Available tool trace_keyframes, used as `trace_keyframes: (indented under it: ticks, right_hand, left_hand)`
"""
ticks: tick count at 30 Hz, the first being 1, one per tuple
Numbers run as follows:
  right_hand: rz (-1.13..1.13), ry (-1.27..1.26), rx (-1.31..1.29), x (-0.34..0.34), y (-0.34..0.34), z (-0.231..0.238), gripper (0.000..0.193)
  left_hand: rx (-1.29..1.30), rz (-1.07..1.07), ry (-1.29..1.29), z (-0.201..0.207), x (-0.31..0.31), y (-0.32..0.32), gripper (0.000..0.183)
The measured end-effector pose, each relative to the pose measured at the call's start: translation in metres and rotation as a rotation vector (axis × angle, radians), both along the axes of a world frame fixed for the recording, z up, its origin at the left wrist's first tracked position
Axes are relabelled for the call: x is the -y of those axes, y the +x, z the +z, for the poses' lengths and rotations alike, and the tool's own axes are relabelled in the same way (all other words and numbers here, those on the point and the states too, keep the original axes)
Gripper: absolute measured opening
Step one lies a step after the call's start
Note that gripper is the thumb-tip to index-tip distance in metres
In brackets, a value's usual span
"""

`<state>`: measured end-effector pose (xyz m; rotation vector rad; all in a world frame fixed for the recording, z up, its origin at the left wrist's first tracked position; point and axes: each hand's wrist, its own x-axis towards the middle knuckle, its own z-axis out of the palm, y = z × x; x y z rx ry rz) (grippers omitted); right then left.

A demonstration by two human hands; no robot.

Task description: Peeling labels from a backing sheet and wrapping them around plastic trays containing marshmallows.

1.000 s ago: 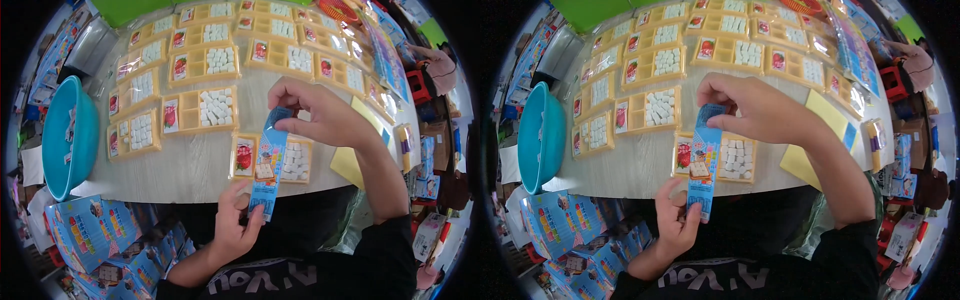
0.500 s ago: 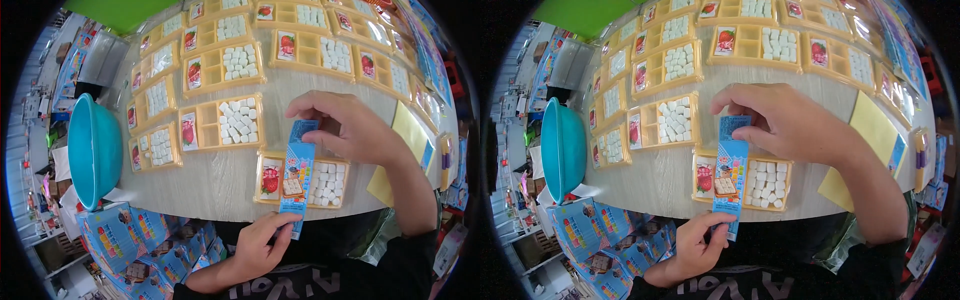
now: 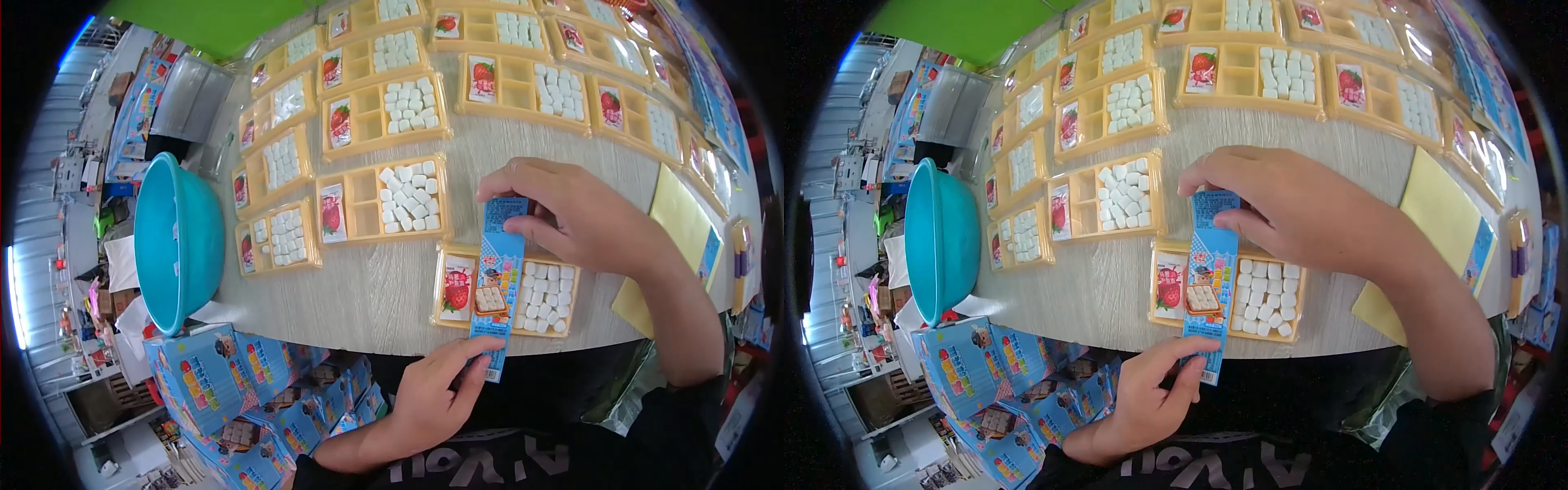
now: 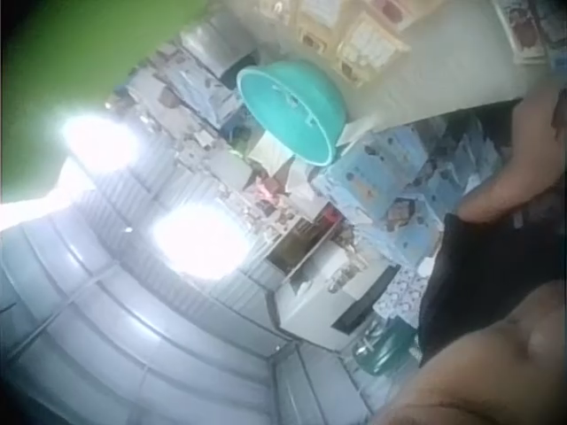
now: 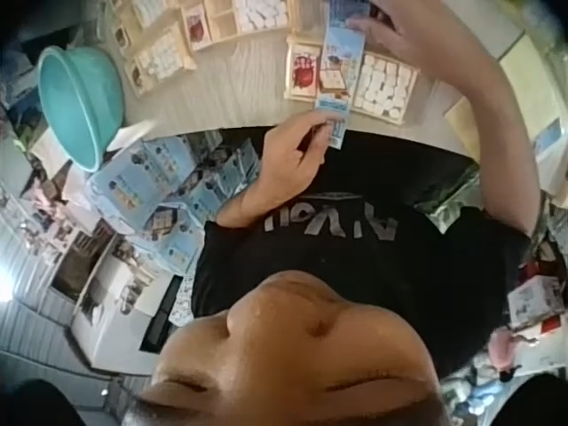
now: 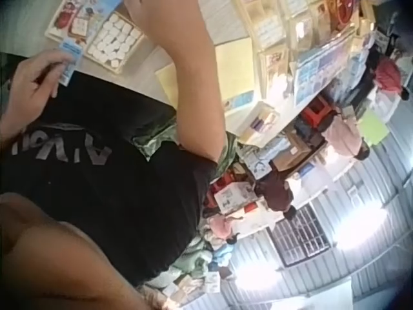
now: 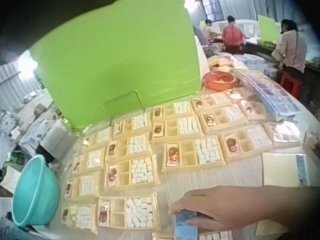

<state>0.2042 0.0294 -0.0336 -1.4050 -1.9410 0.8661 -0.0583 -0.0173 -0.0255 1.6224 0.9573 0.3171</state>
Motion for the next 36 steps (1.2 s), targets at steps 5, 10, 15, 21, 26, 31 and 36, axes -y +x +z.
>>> trace_keyframes:
  ticks: [5, 10, 15, 21, 26, 31, 36]
  right_hand:
    - [0.033, -0.171, -0.011, 0.002, -0.008, 0.014, 0.051]
    - [0.092, -0.035, 0.243, 0.007, -0.016, 0.020, 0.065]
    - [0.095, 0.056, 0.569, 0.012, -0.032, 0.032, 0.069]
    - [0.098, 0.179, 0.596, 0.031, -0.045, 0.025, 0.066]
    - [0.064, 0.108, 0.580, 0.048, -0.055, 0.023, 0.064]
    - [-0.019, -0.081, 0.426, 0.062, -0.071, 0.033, 0.061]
    - [-0.067, -0.074, 0.403, 0.070, -0.079, 0.025, 0.059]
  left_hand:
    - [0.033, 0.031, -0.190, -0.001, 0.006, -0.009, 0.026]
    - [0.121, 0.052, -0.214, -0.011, 0.015, -0.012, 0.024]
    - [0.260, 0.089, -0.187, -0.023, 0.030, -0.018, 0.016]
    - [0.684, 0.230, -0.744, -0.058, 0.050, -0.030, 0.010]
    - [0.819, 0.285, -0.844, -0.106, 0.065, -0.052, 0.022]
    - [0.738, 0.483, -0.580, -0.098, 0.036, -0.048, 0.036]
    - [0.665, 0.521, -0.702, -0.084, 0.014, -0.047, 0.039]
